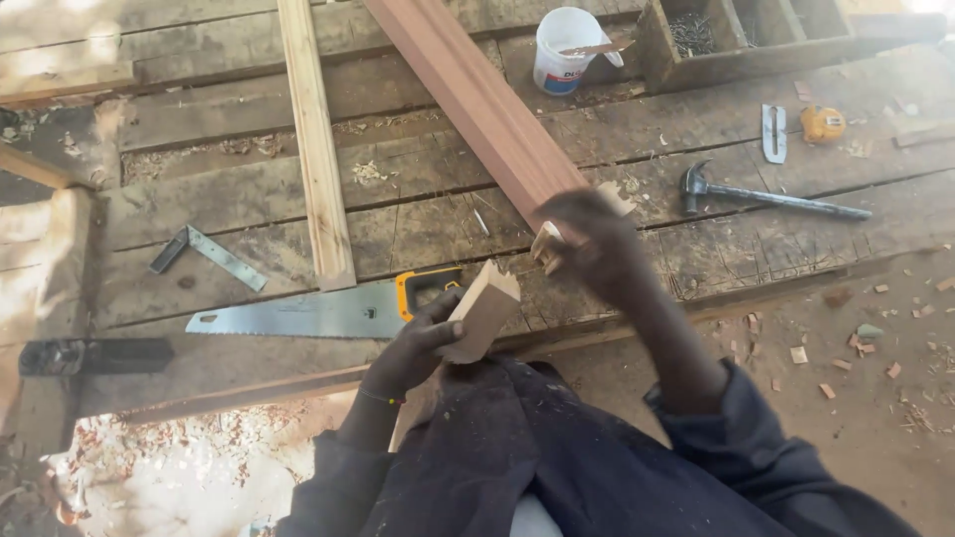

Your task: The person aligns a small grooved wooden piece against a longer board, then uses a hand plane to smooth the small piece. They apply white glue to the small piece and press it onto the board, then select nails from a compartmentalized box.

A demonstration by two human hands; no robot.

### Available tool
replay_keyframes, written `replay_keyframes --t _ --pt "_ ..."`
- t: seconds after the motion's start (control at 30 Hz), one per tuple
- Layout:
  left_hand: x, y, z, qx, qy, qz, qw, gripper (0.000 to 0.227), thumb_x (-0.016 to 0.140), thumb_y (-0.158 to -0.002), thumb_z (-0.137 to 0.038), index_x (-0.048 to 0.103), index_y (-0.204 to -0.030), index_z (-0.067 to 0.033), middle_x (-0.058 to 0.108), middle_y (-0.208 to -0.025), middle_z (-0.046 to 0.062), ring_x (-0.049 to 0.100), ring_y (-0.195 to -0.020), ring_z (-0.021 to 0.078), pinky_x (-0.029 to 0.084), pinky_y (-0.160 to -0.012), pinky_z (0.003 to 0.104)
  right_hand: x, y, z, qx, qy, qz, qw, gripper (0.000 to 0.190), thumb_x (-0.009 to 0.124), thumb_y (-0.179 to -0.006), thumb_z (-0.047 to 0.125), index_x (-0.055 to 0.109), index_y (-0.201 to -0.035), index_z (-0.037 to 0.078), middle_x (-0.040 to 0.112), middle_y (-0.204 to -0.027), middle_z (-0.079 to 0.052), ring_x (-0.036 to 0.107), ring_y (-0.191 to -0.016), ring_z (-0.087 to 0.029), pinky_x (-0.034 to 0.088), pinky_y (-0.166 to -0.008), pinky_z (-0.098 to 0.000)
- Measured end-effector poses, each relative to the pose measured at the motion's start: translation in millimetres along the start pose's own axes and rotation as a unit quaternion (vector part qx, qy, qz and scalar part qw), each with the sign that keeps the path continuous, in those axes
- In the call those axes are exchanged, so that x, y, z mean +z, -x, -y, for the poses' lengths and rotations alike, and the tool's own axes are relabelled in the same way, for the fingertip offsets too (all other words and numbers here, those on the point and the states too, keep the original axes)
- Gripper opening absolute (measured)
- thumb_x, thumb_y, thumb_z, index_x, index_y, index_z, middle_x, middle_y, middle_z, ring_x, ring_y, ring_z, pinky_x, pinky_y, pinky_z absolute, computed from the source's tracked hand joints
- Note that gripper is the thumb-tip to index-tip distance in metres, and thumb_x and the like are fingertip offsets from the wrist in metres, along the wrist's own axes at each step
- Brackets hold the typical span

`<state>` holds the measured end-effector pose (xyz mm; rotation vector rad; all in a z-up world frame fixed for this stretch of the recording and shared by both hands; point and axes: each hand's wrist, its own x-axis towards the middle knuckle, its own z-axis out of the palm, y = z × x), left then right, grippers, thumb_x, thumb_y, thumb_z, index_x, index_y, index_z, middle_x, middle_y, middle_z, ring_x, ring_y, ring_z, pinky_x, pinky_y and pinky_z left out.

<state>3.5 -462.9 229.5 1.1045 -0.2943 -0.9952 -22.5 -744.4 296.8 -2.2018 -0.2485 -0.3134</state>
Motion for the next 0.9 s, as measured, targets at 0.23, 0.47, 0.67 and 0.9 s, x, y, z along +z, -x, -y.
replay_keyframes --t 0.23,0.47,0.67,0.9 --pt "17 -17 14 -0.011 -0.177 -0.192 0.965 0.088 0.069 -0.076 -0.03 0.039 -0.157 -0.0127 0.035 -0.161 0.027 0.026 -0.149 0.0463 0.018 -0.124 0.055 -88 -86 -137 -0.019 0.226 -0.16 0.961 0.027 0.074 -0.095 0.009 0.077 -0.122 0.011 0.064 -0.107 -0.013 0.066 -0.098 -0.037 0.055 -0.082 -0.0453" --pt "-12 -65 130 0.278 -0.231 -0.294 0.885 0.086 0.085 -0.074 0.002 0.042 -0.149 0.0016 0.026 -0.168 0.012 0.026 -0.152 0.0205 0.025 -0.12 0.033 -115 -198 -312 -0.095 0.266 -0.09 0.955 0.027 0.066 -0.102 0.014 0.075 -0.122 -0.002 0.065 -0.117 -0.022 0.063 -0.1 -0.042 0.05 -0.074 -0.051" --pt "95 -117 108 0.131 0.411 -0.441 0.787 0.042 0.064 -0.092 -0.033 0.067 -0.127 -0.0102 0.07 -0.112 0.012 0.065 -0.11 0.0292 0.052 -0.078 0.045 -110 -250 -389 -0.025 0.335 0.08 0.939 0.068 0.079 -0.074 0.066 0.081 -0.116 0.013 0.068 -0.114 -0.017 0.058 -0.112 -0.043 0.049 -0.085 -0.0563" --pt "157 -132 77 0.21 0.37 -0.331 0.842 0.069 0.06 -0.091 -0.043 0.053 -0.144 0.0006 0.07 -0.117 0.03 0.07 -0.081 0.0353 0.055 -0.056 0.039 -122 -281 -363 -0.143 0.189 -0.092 0.967 0.03 0.051 -0.091 0.006 0.079 -0.098 0.001 0.077 -0.092 -0.016 0.07 -0.081 -0.031 0.055 -0.069 -0.0433"
